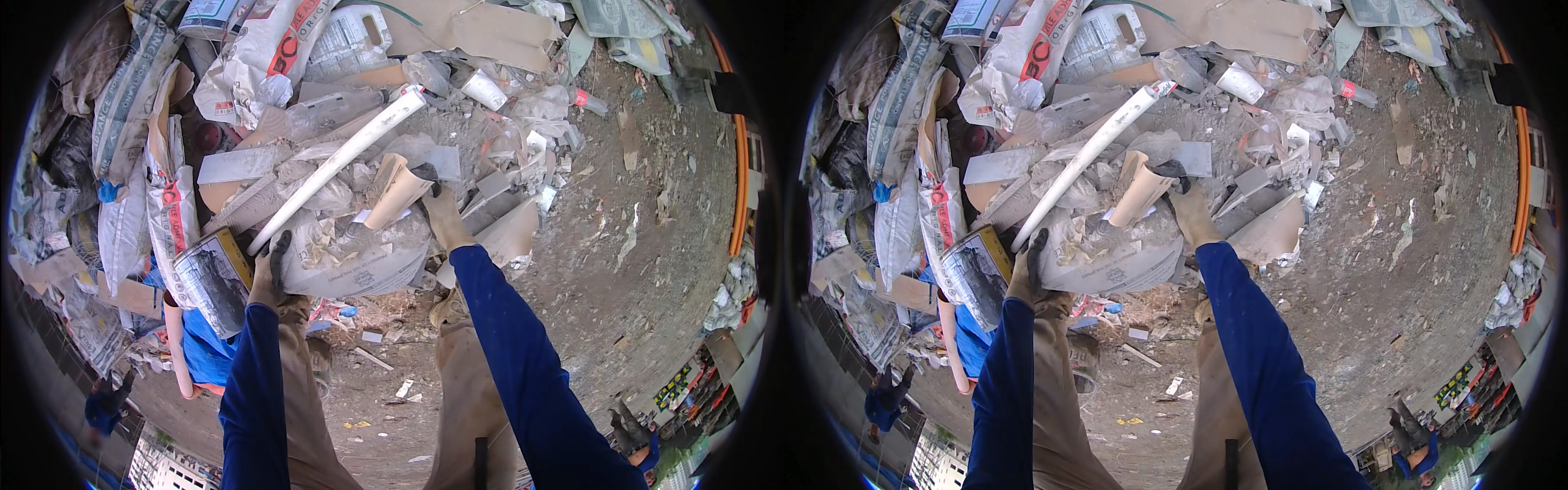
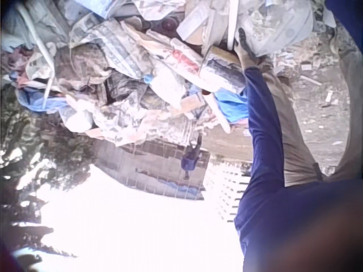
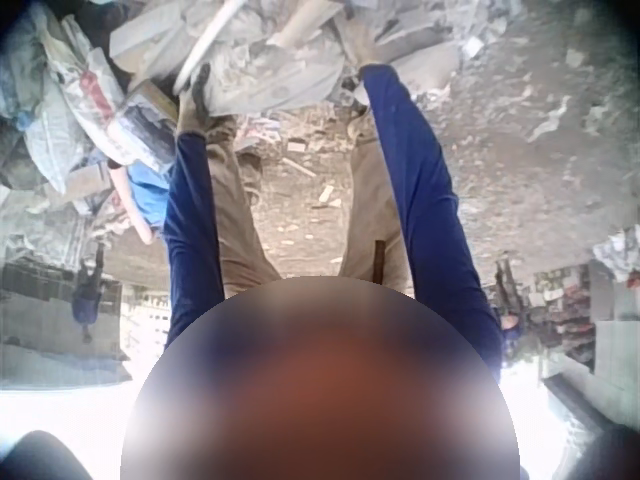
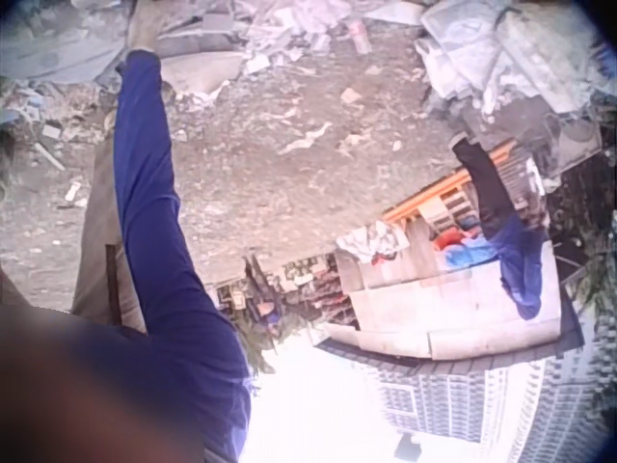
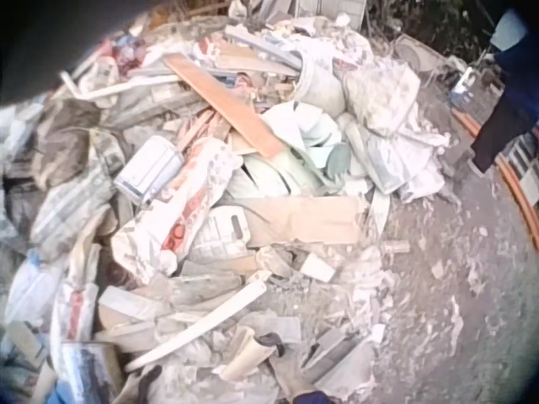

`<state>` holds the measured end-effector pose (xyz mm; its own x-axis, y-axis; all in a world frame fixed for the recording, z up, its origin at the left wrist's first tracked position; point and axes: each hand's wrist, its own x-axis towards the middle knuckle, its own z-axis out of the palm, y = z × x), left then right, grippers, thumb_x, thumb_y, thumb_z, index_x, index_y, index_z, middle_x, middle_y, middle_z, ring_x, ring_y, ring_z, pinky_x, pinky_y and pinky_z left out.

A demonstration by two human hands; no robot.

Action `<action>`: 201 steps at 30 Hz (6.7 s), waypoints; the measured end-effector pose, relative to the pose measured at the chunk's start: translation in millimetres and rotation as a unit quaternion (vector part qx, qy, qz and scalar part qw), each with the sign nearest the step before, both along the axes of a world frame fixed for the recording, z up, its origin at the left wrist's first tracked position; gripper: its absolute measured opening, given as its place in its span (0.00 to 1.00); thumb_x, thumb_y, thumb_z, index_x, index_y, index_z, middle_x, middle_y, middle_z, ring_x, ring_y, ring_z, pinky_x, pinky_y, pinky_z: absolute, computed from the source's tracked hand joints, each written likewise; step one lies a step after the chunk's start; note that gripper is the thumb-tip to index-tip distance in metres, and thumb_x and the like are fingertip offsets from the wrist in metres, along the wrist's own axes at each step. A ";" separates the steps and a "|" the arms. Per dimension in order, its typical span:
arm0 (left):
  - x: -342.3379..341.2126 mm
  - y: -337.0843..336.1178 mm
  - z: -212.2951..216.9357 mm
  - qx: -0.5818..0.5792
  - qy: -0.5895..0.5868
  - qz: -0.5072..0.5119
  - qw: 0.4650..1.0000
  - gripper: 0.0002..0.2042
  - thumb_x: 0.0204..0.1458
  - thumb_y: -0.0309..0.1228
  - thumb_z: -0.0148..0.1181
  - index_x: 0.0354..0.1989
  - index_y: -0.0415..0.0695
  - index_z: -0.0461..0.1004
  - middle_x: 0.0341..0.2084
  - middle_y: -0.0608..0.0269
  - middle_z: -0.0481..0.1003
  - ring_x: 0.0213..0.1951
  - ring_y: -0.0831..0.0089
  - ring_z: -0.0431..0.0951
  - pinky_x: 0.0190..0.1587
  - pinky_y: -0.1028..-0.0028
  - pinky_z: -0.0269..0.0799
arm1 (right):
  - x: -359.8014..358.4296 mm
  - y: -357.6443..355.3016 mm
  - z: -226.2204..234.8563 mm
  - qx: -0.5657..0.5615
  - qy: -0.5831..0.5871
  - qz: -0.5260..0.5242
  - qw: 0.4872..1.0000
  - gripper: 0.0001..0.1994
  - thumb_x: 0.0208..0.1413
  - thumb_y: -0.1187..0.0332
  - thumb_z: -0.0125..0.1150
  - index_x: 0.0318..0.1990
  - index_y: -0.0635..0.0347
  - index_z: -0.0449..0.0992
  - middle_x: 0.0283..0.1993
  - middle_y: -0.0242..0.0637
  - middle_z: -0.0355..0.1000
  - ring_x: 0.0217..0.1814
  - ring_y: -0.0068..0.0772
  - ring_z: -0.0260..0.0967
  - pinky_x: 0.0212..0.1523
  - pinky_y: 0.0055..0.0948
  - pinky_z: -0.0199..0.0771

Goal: The person sorts through a large pile of mixed construction debris, picking up and moving various items including cement bags, plastic pipes, and a paint can. They repeatedly lift and toss items to clear space or separate materials.

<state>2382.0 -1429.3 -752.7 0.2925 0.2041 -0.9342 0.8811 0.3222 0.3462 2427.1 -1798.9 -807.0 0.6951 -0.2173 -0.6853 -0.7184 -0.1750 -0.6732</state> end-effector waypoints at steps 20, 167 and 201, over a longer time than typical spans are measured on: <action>-161.7 -30.8 -0.5 -0.183 -0.034 0.185 0.965 0.30 0.67 0.53 0.50 0.68 0.41 0.67 0.61 0.56 0.74 0.59 0.59 0.75 0.64 0.61 0.71 | -126.7 -60.7 46.7 0.034 0.070 0.165 0.983 0.28 0.65 0.61 0.63 0.68 0.66 0.65 0.62 0.41 0.72 0.63 0.36 0.68 0.63 0.30 0.68; -252.7 -73.5 -76.0 0.328 0.055 0.190 0.924 0.21 0.69 0.37 0.49 0.63 0.34 0.69 0.54 0.54 0.76 0.52 0.62 0.75 0.57 0.72 0.69 | -117.8 23.5 75.5 -0.273 0.072 0.198 0.938 0.35 0.54 0.59 0.73 0.67 0.62 0.66 0.60 0.55 0.73 0.60 0.56 0.73 0.60 0.46 0.73; -111.3 -80.1 -118.9 0.087 0.127 -0.137 0.979 0.43 0.55 0.63 0.60 0.59 0.29 0.72 0.48 0.43 0.80 0.46 0.56 0.81 0.48 0.63 0.75 | -164.3 -36.0 18.7 -0.274 -0.020 -0.066 0.959 0.22 0.70 0.54 0.57 0.45 0.71 0.78 0.39 0.45 0.78 0.39 0.38 0.73 0.46 0.36 0.74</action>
<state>2270.7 -1509.4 -871.6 0.1219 0.3137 -0.9417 0.9908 0.0174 0.1341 2262.8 -1834.9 -788.2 0.6606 -0.6253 -0.4155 -0.7336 -0.4203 -0.5340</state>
